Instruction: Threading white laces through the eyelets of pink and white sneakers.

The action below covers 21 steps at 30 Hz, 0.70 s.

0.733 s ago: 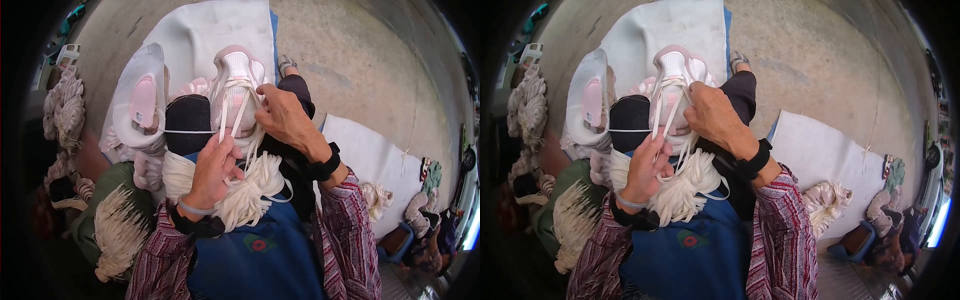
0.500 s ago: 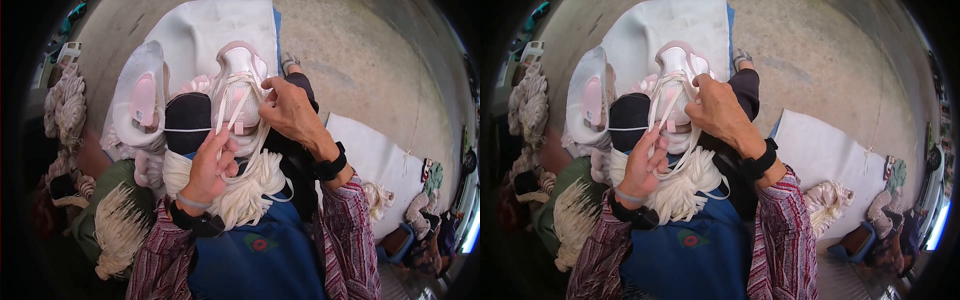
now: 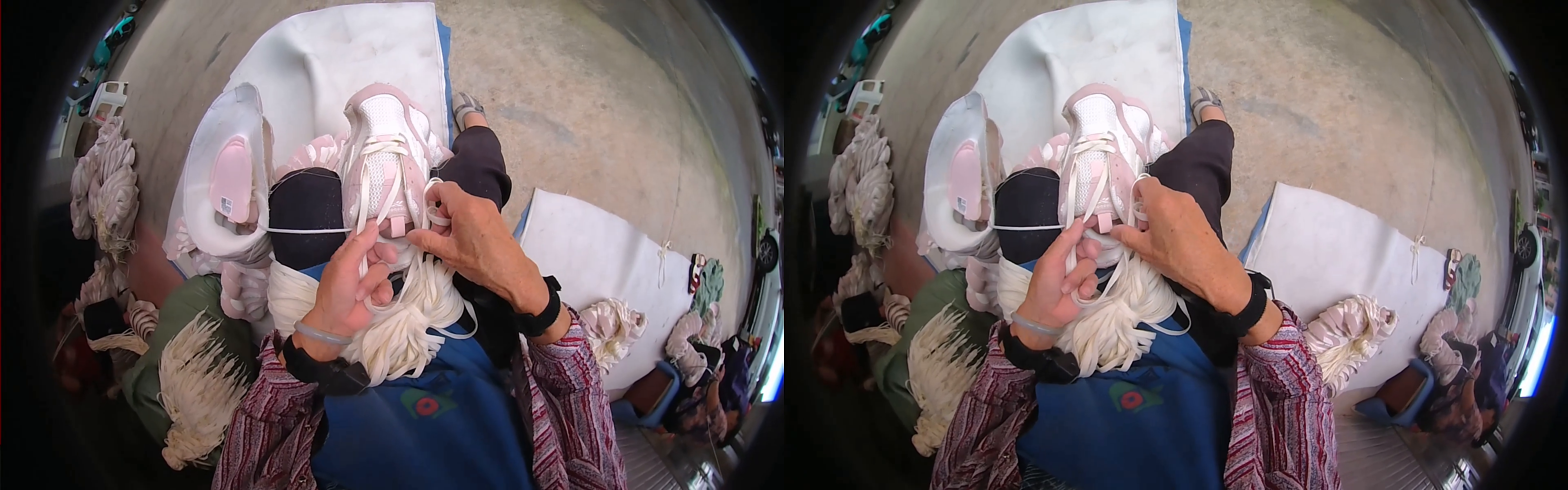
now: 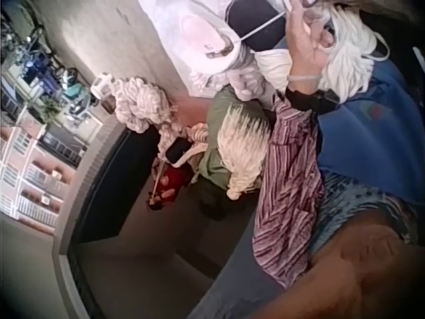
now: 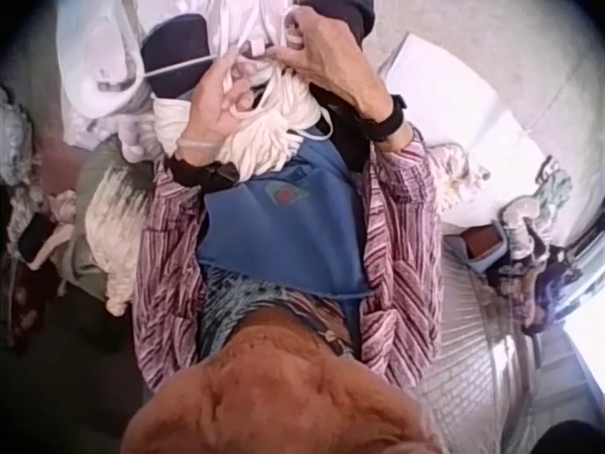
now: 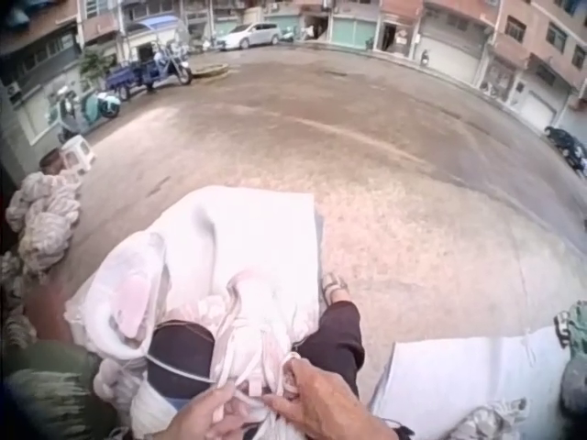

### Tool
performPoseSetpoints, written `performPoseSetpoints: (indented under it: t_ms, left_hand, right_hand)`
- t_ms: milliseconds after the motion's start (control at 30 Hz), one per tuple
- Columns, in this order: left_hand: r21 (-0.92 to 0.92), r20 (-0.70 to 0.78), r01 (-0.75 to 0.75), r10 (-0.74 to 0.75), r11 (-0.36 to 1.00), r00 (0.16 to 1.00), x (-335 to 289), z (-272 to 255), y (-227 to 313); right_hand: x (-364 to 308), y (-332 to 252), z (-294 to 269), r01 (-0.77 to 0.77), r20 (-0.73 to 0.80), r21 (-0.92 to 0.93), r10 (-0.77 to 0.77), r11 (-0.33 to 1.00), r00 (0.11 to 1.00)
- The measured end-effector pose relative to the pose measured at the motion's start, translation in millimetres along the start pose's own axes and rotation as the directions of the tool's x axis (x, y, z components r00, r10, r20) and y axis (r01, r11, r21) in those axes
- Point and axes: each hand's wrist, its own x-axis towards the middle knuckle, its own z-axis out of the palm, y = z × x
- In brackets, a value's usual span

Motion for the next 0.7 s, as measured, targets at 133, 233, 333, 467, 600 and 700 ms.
performPoseSetpoints:
  t_ms: [133,233,333,467,600,700]
  left_hand:
    - [0.187,0.013,-0.053,0.051,0.981,0.999,-16,6,3]
    - [0.249,-0.073,-0.089,0.110,0.965,0.991,-27,6,2]
    - [0.140,-0.055,-0.070,0.078,0.988,0.995,-22,9,2]
    - [-0.140,0.021,0.036,-0.033,0.989,0.999,-4,1,5]
    - [-0.188,0.089,0.065,-0.049,0.980,0.995,1,1,0]
    - [-0.082,0.027,0.046,-0.043,0.996,0.999,-6,4,4]
  right_hand:
    - [-15,7,22,0.081,-0.043,-0.145,-0.088,0.986,0.995]
    - [-25,10,27,0.064,-0.035,-0.222,-0.074,0.973,0.997]
    - [-25,9,28,0.038,-0.011,-0.264,-0.042,0.964,0.999]
    - [-23,10,29,0.041,-0.032,-0.285,-0.053,0.958,0.998]
    - [-21,12,31,0.050,-0.019,-0.308,-0.059,0.950,0.998]
    - [-19,15,34,0.047,-0.022,-0.366,-0.060,0.929,0.998]
